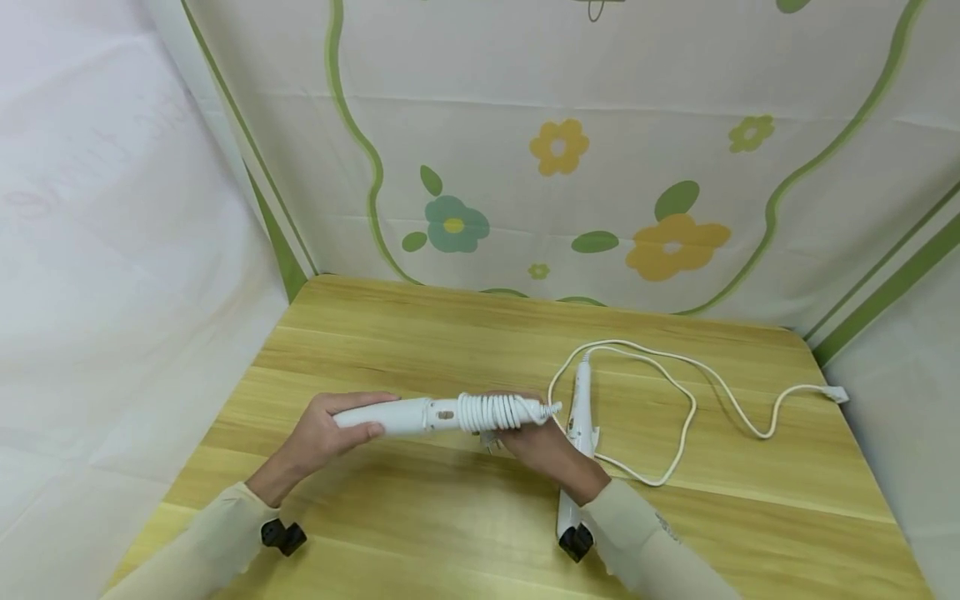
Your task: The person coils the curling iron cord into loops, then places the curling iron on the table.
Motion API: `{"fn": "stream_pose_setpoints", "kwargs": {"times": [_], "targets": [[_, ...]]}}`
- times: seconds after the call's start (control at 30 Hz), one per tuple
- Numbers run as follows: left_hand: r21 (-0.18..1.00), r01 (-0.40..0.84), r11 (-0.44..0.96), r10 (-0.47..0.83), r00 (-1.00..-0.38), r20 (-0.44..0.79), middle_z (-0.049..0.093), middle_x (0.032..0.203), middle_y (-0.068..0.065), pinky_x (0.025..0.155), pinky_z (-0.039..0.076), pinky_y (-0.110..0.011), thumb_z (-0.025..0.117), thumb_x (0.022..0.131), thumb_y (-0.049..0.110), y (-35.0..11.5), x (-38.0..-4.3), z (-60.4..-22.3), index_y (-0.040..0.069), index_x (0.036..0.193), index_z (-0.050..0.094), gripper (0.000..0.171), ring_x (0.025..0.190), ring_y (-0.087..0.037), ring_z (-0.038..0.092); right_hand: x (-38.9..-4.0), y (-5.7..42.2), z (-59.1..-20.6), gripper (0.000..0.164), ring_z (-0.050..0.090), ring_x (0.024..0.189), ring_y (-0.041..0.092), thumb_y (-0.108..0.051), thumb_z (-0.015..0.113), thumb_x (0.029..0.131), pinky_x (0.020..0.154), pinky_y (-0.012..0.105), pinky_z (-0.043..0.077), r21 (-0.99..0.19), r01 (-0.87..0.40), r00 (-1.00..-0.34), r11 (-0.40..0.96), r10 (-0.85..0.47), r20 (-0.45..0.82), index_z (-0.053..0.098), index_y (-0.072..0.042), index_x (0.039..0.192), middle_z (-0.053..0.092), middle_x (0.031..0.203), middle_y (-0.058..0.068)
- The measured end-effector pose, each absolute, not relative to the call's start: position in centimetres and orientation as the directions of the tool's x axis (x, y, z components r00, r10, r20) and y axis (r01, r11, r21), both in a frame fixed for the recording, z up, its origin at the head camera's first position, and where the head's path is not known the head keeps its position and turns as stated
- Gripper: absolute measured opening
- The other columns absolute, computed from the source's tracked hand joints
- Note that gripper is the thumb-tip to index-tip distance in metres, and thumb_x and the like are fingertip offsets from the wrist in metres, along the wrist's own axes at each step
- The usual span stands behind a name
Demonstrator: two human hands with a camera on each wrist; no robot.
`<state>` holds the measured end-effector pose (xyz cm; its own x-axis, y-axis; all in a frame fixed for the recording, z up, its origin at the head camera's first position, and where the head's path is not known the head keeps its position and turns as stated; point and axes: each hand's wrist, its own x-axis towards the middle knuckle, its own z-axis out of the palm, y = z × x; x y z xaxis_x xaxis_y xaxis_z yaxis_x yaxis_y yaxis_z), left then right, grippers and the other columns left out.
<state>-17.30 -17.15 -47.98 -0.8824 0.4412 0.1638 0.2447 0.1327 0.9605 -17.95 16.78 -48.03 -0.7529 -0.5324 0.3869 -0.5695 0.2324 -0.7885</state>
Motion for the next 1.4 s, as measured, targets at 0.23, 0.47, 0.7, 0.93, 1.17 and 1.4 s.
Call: {"fn": "stream_pose_setpoints", "kwargs": {"times": [0.23, 0.47, 0.7, 0.93, 1.17, 1.4], "targets": [[0.949, 0.252, 0.191, 0.305, -0.934, 0.187, 0.079, 0.128, -0.018, 0.061, 0.057, -0.028, 0.083, 0.096, 0.008, -16.0, -17.4, -47.9, 0.005, 0.134, 0.078, 0.038, 0.079, -0.013, 0.065, -17.5, 15.5, -47.7, 0.022, 0.075, 0.074, 0.021, -0.013, 0.055, 0.115, 0.073, 0.041, 0.067, -0.972, -0.166, -0.928, 0.165, -0.359, 0.098, 0.070, 0.003, 0.113, 0.074, 0.096, 0.028], [0.950, 0.195, 0.244, 0.237, -0.962, 0.136, 0.077, 0.133, -0.014, 0.053, 0.053, -0.027, 0.086, 0.097, 0.021, -14.6, -17.7, -47.9, 0.015, 0.141, 0.075, 0.046, 0.065, -0.013, 0.060, -18.5, 15.7, -47.2, 0.027, 0.074, 0.072, 0.024, -0.021, 0.057, 0.114, 0.068, 0.036, 0.066, -0.955, -0.110, -0.965, 0.277, -0.261, 0.036, 0.074, -0.002, 0.105, 0.075, 0.099, 0.026], [0.865, 0.325, 0.383, 0.191, -0.944, 0.270, 0.078, 0.132, -0.012, 0.065, 0.062, -0.031, 0.088, 0.094, 0.023, -13.2, -17.8, -48.2, 0.015, 0.138, 0.077, 0.046, 0.087, -0.021, 0.074, -20.2, 16.0, -47.3, 0.030, 0.072, 0.066, 0.022, -0.029, 0.064, 0.112, 0.063, 0.031, 0.063, -0.918, -0.092, -0.978, 0.385, -0.211, 0.010, 0.076, -0.003, 0.105, 0.078, 0.096, 0.023], [0.735, 0.374, 0.565, 0.192, -0.926, 0.324, 0.081, 0.124, -0.011, 0.071, 0.057, -0.030, 0.085, 0.097, 0.032, -12.5, -18.7, -48.4, 0.015, 0.136, 0.078, 0.043, 0.095, -0.021, 0.070, -21.3, 16.0, -47.2, 0.034, 0.070, 0.060, 0.023, -0.032, 0.061, 0.112, 0.057, 0.030, 0.057, -0.858, -0.100, -0.985, 0.504, -0.175, 0.012, 0.078, -0.004, 0.102, 0.076, 0.080, 0.018], [0.694, 0.309, 0.651, 0.160, -0.949, 0.272, 0.082, 0.118, -0.009, 0.071, 0.053, -0.032, 0.081, 0.100, 0.039, -12.5, -19.8, -48.6, 0.014, 0.132, 0.080, 0.042, 0.092, -0.017, 0.062, -22.3, 15.5, -47.5, 0.028, 0.073, 0.066, 0.039, -0.030, 0.064, 0.110, 0.054, 0.029, 0.050, -0.817, -0.138, -0.977, 0.560, -0.214, 0.018, 0.076, -0.007, 0.120, 0.073, 0.073, 0.017], [0.644, 0.296, 0.706, 0.194, -0.955, 0.226, 0.083, 0.115, -0.007, 0.075, 0.055, -0.036, 0.079, 0.101, 0.043, -12.4, -20.5, -49.0, 0.010, 0.127, 0.081, 0.043, 0.090, -0.018, 0.064, -22.8, 14.8, -48.4, 0.026, 0.063, 0.054, 0.019, -0.026, 0.065, 0.110, 0.053, 0.029, 0.045, -0.782, -0.156, -0.975, 0.603, -0.219, 0.025, 0.076, -0.004, 0.121, 0.073, 0.073, 0.017]]}}
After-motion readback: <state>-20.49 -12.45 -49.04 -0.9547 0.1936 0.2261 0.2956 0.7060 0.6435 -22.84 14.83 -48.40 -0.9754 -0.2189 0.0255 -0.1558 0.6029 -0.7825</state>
